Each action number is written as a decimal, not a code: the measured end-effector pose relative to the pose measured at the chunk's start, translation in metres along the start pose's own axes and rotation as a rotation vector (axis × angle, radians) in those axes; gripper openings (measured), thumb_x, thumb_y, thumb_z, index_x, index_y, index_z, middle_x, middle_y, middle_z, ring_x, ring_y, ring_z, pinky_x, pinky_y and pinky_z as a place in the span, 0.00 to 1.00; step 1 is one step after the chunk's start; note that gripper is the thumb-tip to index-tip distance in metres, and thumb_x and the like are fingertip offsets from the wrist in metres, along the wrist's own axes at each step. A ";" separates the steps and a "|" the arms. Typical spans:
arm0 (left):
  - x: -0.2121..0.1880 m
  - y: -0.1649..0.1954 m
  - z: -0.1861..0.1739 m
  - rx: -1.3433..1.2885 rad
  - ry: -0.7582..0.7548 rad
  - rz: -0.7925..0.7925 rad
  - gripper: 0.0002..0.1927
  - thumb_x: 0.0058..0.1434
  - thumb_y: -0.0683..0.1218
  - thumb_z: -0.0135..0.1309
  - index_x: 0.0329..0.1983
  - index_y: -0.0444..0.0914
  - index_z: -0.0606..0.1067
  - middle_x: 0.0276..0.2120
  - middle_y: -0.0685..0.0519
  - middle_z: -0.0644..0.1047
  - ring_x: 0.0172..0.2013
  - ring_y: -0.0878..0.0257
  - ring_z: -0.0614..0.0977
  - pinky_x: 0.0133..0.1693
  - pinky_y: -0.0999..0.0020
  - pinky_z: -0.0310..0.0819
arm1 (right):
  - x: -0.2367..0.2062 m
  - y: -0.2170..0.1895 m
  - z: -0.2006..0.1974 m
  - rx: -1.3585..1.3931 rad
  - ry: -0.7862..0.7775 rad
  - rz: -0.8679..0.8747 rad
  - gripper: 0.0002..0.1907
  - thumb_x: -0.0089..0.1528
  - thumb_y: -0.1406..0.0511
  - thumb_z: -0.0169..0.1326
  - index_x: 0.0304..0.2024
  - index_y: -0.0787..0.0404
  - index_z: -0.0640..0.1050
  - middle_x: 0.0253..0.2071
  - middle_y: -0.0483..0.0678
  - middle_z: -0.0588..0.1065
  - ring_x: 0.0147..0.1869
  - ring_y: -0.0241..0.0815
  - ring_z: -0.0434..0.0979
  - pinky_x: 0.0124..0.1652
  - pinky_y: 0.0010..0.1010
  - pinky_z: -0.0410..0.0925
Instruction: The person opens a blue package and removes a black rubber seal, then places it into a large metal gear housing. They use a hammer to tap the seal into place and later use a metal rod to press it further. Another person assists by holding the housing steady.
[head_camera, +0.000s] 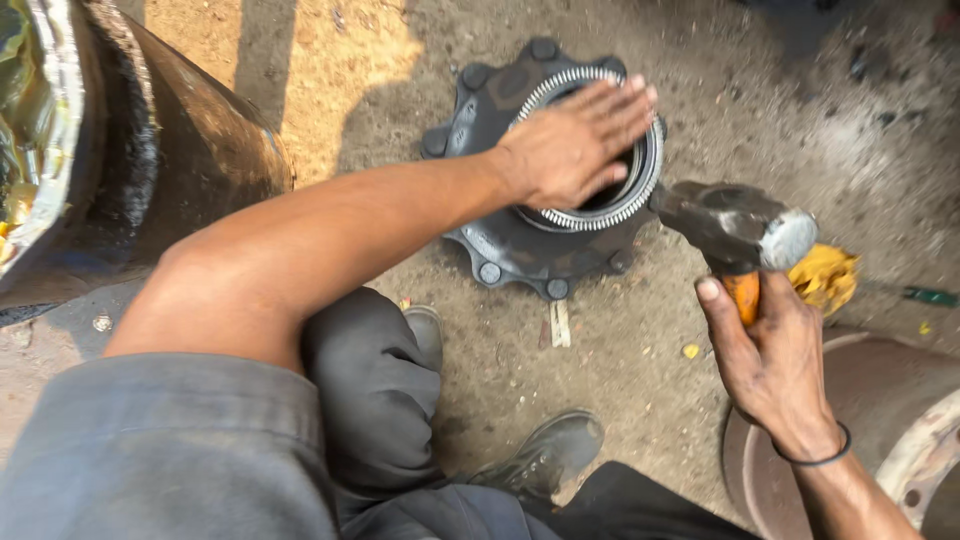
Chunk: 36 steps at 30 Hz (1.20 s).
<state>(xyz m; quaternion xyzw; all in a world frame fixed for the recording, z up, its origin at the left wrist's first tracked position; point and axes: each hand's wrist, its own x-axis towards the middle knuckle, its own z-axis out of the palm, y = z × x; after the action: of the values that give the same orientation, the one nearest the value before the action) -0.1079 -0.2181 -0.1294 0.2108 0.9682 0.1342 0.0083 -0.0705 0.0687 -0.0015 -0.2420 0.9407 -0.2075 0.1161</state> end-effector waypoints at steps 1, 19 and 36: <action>0.001 0.000 -0.002 0.003 -0.041 0.035 0.37 0.72 0.61 0.25 0.76 0.33 0.48 0.75 0.43 0.46 0.74 0.52 0.43 0.71 0.56 0.31 | 0.000 0.000 -0.002 0.008 0.021 -0.052 0.21 0.69 0.58 0.55 0.54 0.68 0.74 0.27 0.56 0.75 0.27 0.49 0.76 0.32 0.41 0.69; -0.001 -0.005 -0.001 -0.122 -0.039 0.341 0.34 0.71 0.60 0.36 0.77 0.41 0.56 0.78 0.55 0.53 0.77 0.61 0.48 0.75 0.47 0.29 | 0.101 -0.068 -0.035 0.154 0.032 -0.434 0.16 0.79 0.61 0.51 0.55 0.71 0.70 0.32 0.48 0.76 0.31 0.32 0.78 0.31 0.22 0.70; -0.015 0.008 -0.004 -0.045 0.057 -0.120 0.76 0.46 0.91 0.38 0.76 0.27 0.46 0.76 0.37 0.48 0.76 0.48 0.48 0.73 0.55 0.35 | 0.051 -0.002 -0.028 0.047 0.064 -0.173 0.19 0.77 0.55 0.52 0.48 0.68 0.72 0.27 0.50 0.74 0.29 0.43 0.77 0.31 0.36 0.67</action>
<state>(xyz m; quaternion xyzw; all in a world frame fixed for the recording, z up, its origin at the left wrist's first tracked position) -0.0912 -0.2179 -0.1239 0.1484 0.9757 0.1610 -0.0068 -0.1220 0.0510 0.0188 -0.3127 0.9144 -0.2463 0.0734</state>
